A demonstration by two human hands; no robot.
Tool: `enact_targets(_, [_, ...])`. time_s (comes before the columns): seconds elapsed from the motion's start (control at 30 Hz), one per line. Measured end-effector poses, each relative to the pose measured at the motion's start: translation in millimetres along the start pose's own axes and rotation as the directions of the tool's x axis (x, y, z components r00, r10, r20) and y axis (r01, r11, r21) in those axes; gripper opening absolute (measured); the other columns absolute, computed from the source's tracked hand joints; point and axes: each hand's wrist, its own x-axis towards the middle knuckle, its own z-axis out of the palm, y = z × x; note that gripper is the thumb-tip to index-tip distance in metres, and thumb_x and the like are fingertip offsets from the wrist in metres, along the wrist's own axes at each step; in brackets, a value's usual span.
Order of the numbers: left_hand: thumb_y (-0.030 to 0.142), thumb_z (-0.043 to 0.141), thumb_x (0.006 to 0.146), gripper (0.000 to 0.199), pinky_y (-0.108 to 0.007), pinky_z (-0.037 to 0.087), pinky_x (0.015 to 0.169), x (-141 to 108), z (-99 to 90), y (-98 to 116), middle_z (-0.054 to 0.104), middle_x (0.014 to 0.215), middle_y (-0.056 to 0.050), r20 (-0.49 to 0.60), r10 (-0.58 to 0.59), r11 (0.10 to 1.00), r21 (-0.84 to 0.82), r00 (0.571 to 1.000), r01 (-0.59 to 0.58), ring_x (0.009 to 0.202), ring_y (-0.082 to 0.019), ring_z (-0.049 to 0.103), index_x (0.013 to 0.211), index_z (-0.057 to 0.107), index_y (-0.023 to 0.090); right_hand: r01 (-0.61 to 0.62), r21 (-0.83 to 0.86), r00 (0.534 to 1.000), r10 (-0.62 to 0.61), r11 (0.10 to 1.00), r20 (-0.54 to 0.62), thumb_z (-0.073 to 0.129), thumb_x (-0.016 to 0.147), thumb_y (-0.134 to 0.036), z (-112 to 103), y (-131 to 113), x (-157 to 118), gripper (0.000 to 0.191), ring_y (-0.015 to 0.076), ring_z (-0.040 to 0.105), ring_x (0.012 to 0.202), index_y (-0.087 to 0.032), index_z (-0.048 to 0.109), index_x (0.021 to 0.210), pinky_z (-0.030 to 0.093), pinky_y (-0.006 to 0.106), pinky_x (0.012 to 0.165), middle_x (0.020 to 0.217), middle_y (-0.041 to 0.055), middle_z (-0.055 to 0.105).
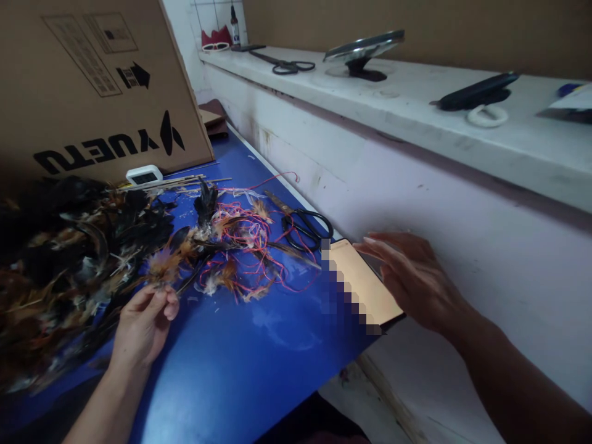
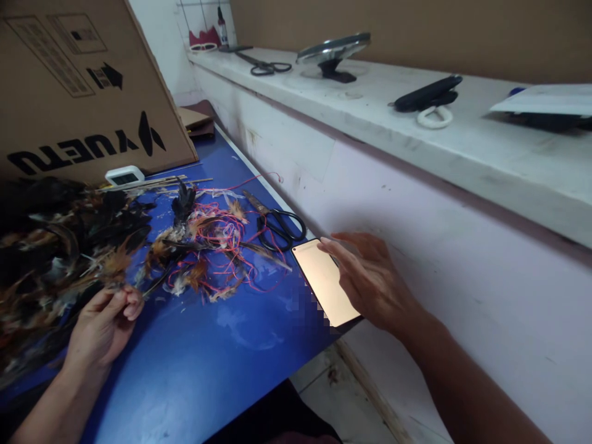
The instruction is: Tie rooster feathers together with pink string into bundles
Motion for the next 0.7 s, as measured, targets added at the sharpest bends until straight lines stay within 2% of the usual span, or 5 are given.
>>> enact_targets(0.23, [0.025, 0.084, 0.048, 0.029, -0.016, 0.036, 0.04, 0.4, 1.7, 0.1, 0.059, 0.059, 0.0, -0.007, -0.004, 1.0, 0.004, 1.0, 0.004, 0.046, -0.006, 0.045, 0.063, 0.061, 0.016, -0.038, -0.031, 0.997, 0.036, 0.999, -0.062, 0.041, 0.084, -0.006, -6.6, 1.9, -22.1, 0.056, 0.0235, 0.047, 0.117, -0.024, 0.032, 0.136, 0.039, 0.045, 0.094, 0.115, 0.0093, 0.061])
enact_targets(0.37, [0.026, 0.084, 0.047, 0.03, -0.016, 0.037, 0.04, 0.5, 2.1, 0.1, 0.059, 0.059, 0.0, -0.004, -0.009, 1.0, 0.005, 1.0, 0.009, 0.046, -0.006, 0.045, 0.064, 0.062, 0.016, -0.182, -0.069, 0.983, 0.179, 0.981, -0.05, 0.039, 0.088, -0.014, -4.4, 3.8, -48.4, 0.047, 0.0241, 0.048, 0.115, -0.023, 0.035, 0.134, 0.04, 0.043, 0.094, 0.115, 0.0099, 0.061])
enact_targets(0.5, [0.025, 0.084, 0.048, 0.029, -0.016, 0.037, 0.041, 0.3, 2.3, 0.2, 0.059, 0.06, -0.001, -0.003, 0.004, 1.0, -0.002, 1.0, -0.004, 0.047, -0.006, 0.046, 0.065, 0.061, 0.015, -0.349, -0.045, 0.937, 0.348, 0.936, -0.034, 0.042, 0.089, -0.029, 0.7, -3.6, -78.3, 0.039, 0.0245, 0.05, 0.114, -0.019, 0.043, 0.127, 0.042, 0.039, 0.092, 0.115, 0.0108, 0.061])
enact_targets(0.63, [0.024, 0.084, 0.047, 0.03, -0.017, 0.038, 0.041, 0.3, 3.0, 0.2, 0.06, 0.061, -0.001, 0.006, 0.009, 1.0, -0.004, 1.0, -0.009, 0.046, -0.006, 0.046, 0.063, 0.06, 0.015, -0.432, -0.028, 0.902, 0.432, 0.901, -0.001, 0.044, 0.088, -0.039, 5.8, -17.4, -98.5, 0.043, 0.0268, 0.053, 0.111, -0.018, 0.043, 0.126, 0.044, 0.041, 0.091, 0.119, 0.0123, 0.057])
enact_targets(0.7, [0.023, 0.084, 0.047, 0.03, -0.017, 0.038, 0.04, 0.3, 3.5, 0.2, 0.061, 0.061, 0.0, 0.006, 0.011, 1.0, -0.011, 1.0, -0.011, 0.046, -0.007, 0.047, 0.062, 0.06, 0.015, -0.458, -0.022, 0.889, 0.458, 0.889, -0.026, 0.043, 0.087, -0.041, 6.8, -24.0, -104.2, 0.045, 0.0282, 0.053, 0.11, -0.018, 0.043, 0.126, 0.046, 0.042, 0.088, 0.119, 0.013, 0.056])
